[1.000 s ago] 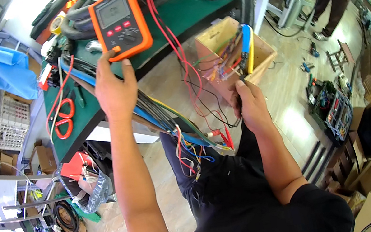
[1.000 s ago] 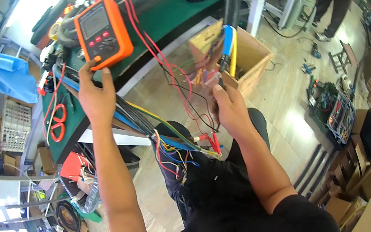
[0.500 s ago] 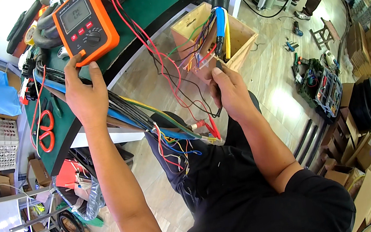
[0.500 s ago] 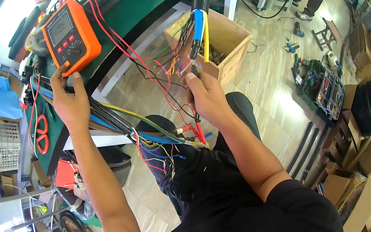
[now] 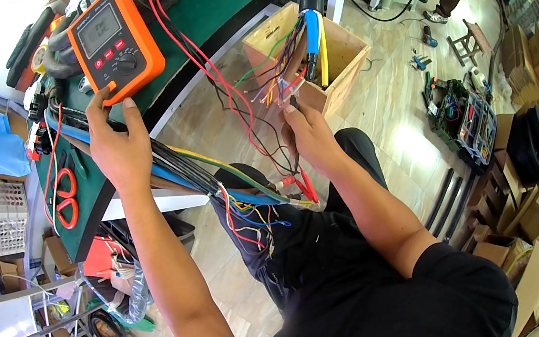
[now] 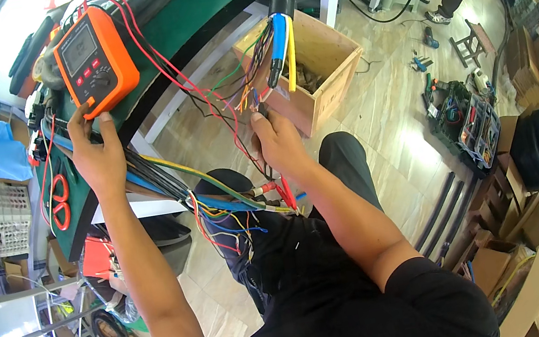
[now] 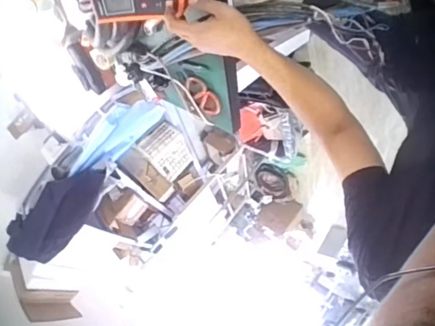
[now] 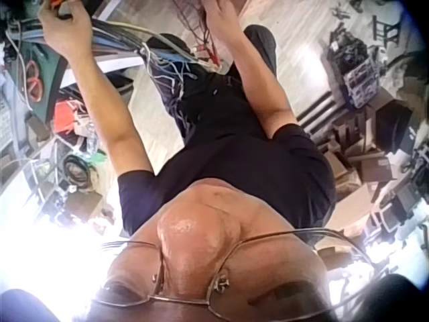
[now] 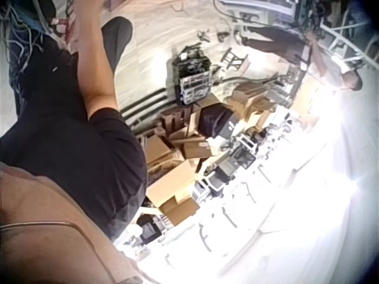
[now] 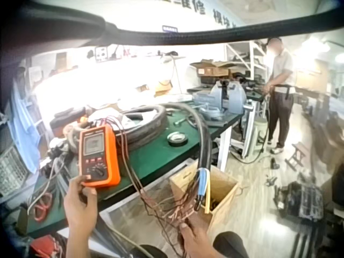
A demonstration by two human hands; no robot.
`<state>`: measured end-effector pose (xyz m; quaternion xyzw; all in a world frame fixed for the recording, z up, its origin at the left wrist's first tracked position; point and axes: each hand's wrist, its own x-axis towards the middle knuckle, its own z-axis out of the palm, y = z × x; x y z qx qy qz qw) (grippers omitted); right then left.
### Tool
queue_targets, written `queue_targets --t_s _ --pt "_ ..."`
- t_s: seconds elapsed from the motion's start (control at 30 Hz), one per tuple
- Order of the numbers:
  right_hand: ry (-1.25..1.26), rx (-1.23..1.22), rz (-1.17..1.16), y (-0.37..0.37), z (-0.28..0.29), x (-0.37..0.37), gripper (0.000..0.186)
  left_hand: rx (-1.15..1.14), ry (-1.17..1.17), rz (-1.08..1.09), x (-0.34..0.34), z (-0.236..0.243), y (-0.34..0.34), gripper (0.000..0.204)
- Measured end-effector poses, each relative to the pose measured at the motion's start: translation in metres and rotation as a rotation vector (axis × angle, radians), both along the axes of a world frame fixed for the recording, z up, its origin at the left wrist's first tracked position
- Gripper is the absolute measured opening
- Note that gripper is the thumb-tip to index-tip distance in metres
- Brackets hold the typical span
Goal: The person tests a large black electrical cable using a multimeter, pressing the probes against exposed wires and terminals, and applying blue tape to the cable.
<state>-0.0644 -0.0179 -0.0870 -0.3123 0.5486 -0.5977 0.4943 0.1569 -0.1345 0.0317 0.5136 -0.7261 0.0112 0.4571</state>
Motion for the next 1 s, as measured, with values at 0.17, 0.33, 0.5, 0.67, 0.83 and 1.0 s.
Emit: queue_targets --t_s 0.17,0.33,0.5,0.67,0.83,1.0 --pt "0.042 -0.025 0.028 -0.012 -0.005 -0.004 0.033 0.003 0.015 -0.012 0.0 0.0 0.001 0.036" --pt "0.007 -0.026 0.009 -0.014 -0.009 -0.003 0.032 0.021 0.031 -0.008 -0.002 -0.003 0.001 0.037" --pt "0.036 -0.022 -0.026 -0.014 -0.005 0.001 0.033 0.007 0.015 0.001 -0.001 0.004 0.004 0.039" --pt "-0.011 -0.029 -0.006 -0.013 0.001 0.003 0.035 -0.034 -0.007 -0.009 0.004 0.003 0.0 0.035" --pt "-0.038 -0.023 -0.024 -0.014 0.001 0.002 0.034 -0.077 -0.05 -0.02 0.009 0.001 -0.004 0.033" --pt "-0.086 -0.044 -0.013 -0.014 0.0 0.003 0.031 -0.021 -0.041 -0.019 0.005 0.01 0.005 0.035"
